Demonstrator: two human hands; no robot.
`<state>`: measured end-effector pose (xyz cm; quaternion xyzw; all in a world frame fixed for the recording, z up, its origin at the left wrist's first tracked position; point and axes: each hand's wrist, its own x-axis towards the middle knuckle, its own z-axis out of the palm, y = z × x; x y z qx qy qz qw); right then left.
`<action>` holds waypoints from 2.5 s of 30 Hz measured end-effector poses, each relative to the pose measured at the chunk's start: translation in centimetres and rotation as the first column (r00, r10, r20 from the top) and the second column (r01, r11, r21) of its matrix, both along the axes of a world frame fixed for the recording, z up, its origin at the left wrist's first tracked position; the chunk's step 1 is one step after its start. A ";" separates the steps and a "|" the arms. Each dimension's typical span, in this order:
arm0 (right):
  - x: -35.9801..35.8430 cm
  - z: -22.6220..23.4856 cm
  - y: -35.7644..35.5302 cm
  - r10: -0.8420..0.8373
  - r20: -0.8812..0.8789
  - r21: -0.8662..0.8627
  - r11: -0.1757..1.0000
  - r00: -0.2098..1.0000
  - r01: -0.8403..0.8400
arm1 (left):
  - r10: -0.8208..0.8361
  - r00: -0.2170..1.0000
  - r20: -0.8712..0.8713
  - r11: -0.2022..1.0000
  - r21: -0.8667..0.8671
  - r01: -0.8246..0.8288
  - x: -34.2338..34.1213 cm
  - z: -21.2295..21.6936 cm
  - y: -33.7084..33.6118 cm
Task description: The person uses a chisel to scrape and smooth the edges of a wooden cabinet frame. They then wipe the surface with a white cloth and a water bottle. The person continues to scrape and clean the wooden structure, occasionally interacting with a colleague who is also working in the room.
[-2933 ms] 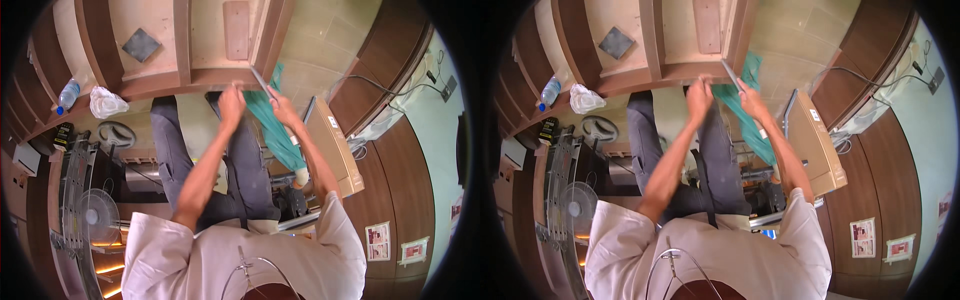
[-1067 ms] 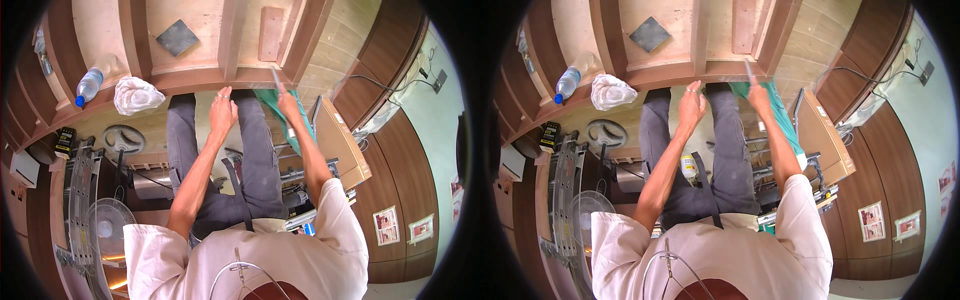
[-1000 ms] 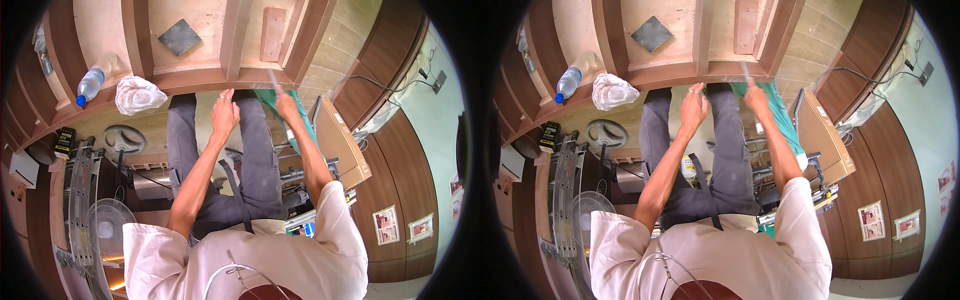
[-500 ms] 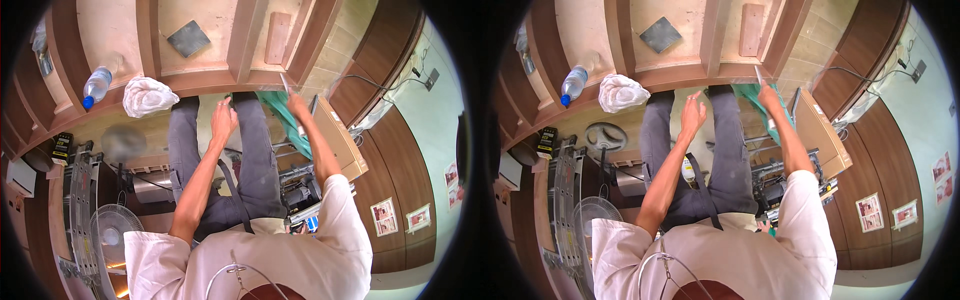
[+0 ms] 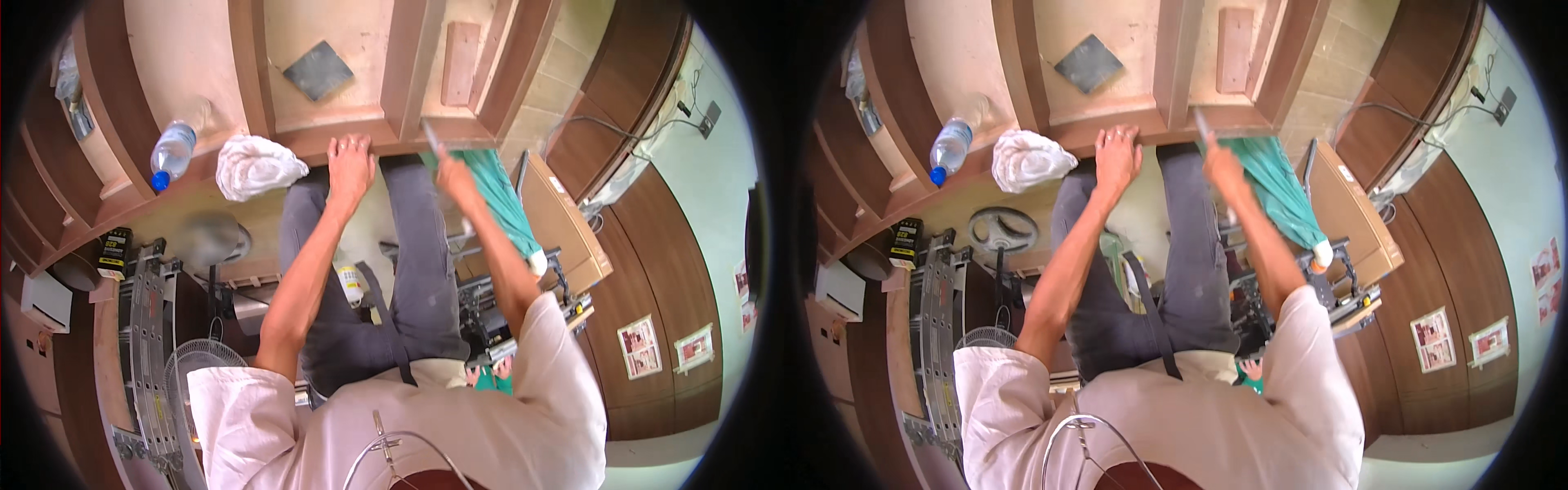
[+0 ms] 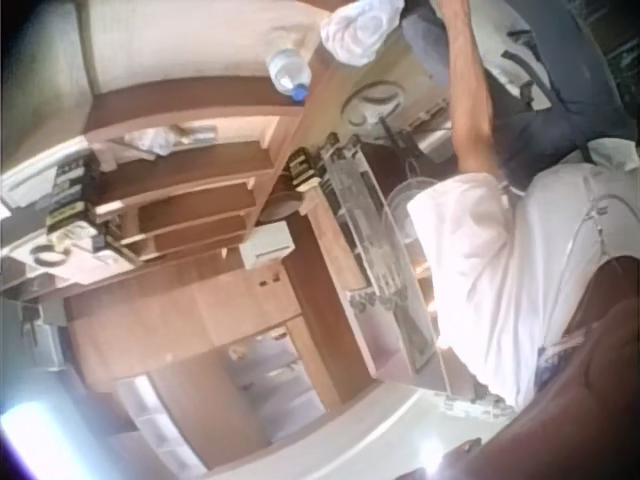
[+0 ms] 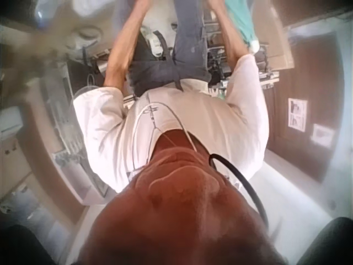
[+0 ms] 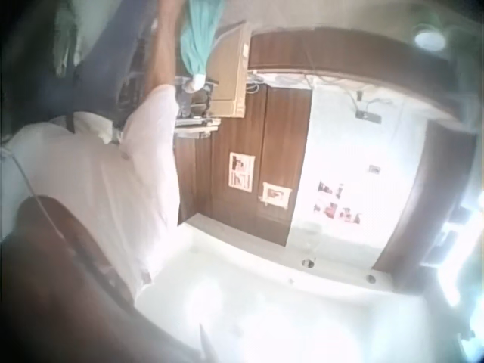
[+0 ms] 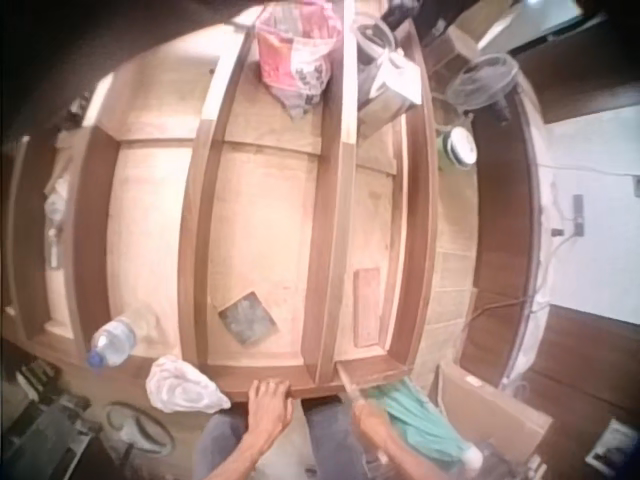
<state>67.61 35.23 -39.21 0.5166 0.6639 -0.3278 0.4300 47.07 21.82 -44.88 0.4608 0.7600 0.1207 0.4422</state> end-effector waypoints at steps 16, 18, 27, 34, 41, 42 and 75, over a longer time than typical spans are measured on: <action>5.0 1.7 1.7 -0.006 -0.065 -0.027 1.000 0.998 0.004 | -0.171 0.984 -0.051 0.985 -0.018 0.170 -0.1 1.0 -0.3; 9.9 -1.0 5.1 -0.088 0.088 0.006 0.996 0.992 0.087 | -0.171 0.983 -0.065 0.985 0.006 0.171 -0.1 1.4 -0.2; 16.4 -2.4 7.7 0.006 0.016 0.043 0.999 1.000 -0.007 | -0.162 0.986 -0.042 0.986 -0.049 0.160 0.1 1.2 0.5; 16.4 -1.4 7.1 -0.026 0.000 -0.027 0.999 1.000 0.026 | -0.185 0.977 -0.104 0.982 -0.067 0.179 1.1 0.9 0.4; 14.4 0.6 8.5 -0.075 0.084 -0.050 0.996 0.994 0.079 | -0.207 0.969 -0.131 0.974 -0.124 0.192 1.9 1.0 0.9; 13.3 0.8 8.0 -0.051 0.085 -0.064 0.996 0.995 0.056 | -0.220 0.968 -0.117 0.965 -0.171 0.199 1.9 0.8 0.9; 19.0 -1.9 9.7 -0.228 -0.225 -0.111 0.972 0.947 0.207 | -0.265 0.964 -0.019 0.964 0.012 0.265 17.8 1.8 11.1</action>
